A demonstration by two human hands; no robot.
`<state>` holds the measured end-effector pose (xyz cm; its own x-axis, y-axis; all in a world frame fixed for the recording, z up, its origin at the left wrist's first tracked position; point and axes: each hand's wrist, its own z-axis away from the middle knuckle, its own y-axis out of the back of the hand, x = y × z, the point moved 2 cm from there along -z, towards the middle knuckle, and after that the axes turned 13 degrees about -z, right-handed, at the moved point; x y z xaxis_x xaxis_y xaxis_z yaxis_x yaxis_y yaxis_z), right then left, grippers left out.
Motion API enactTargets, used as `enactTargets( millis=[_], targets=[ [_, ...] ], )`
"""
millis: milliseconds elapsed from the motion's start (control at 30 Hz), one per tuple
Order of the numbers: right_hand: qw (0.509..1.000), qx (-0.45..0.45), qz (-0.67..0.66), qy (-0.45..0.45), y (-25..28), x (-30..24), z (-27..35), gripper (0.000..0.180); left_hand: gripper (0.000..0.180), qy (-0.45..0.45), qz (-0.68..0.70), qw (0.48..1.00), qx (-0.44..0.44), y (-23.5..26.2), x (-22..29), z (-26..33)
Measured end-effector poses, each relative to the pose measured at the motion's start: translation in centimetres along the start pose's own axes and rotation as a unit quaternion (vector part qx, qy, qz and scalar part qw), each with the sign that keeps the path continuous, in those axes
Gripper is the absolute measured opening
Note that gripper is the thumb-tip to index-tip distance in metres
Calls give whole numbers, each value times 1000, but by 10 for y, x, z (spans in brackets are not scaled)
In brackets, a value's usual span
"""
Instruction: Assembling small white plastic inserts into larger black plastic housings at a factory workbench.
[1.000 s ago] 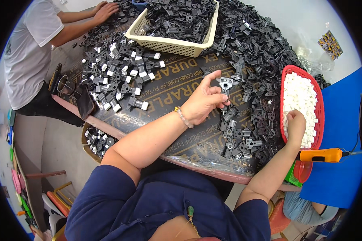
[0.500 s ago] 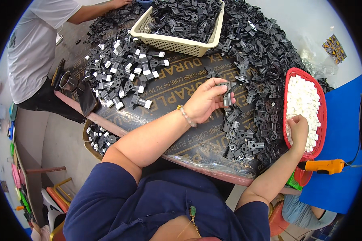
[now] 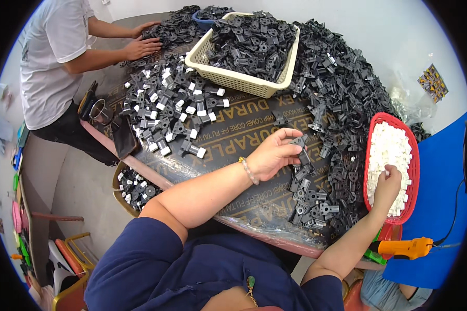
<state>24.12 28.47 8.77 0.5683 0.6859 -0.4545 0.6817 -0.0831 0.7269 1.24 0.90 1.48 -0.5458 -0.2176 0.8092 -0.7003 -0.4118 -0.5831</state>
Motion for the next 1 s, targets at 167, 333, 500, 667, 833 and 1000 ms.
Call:
enactTargets(
  millis=[167,333,500,667,833,1000],
  targets=[
    [1000,-17,14,-2,-1,8,1,18,38,10,-6,1000,-15,0,2,-2],
    [998,-46,-8,-34,-6,4,0,22,30,10,-8,1000,-6,10,-3,-8],
    [996,-72,17,-58,-4,-1,-3,20,28,10,0,1000,-3,11,-1,-8],
    [998,-54,14,-39,-4,9,-3,21,25,7,-11,1000,2,8,2,-10],
    [999,-41,16,-17,-7,19,-5,21,21,2,-7,1000,4,9,0,-10],
    [997,-51,20,-50,0,14,-4,21,19,2,-4,1000,1,10,1,-9]
  ],
)
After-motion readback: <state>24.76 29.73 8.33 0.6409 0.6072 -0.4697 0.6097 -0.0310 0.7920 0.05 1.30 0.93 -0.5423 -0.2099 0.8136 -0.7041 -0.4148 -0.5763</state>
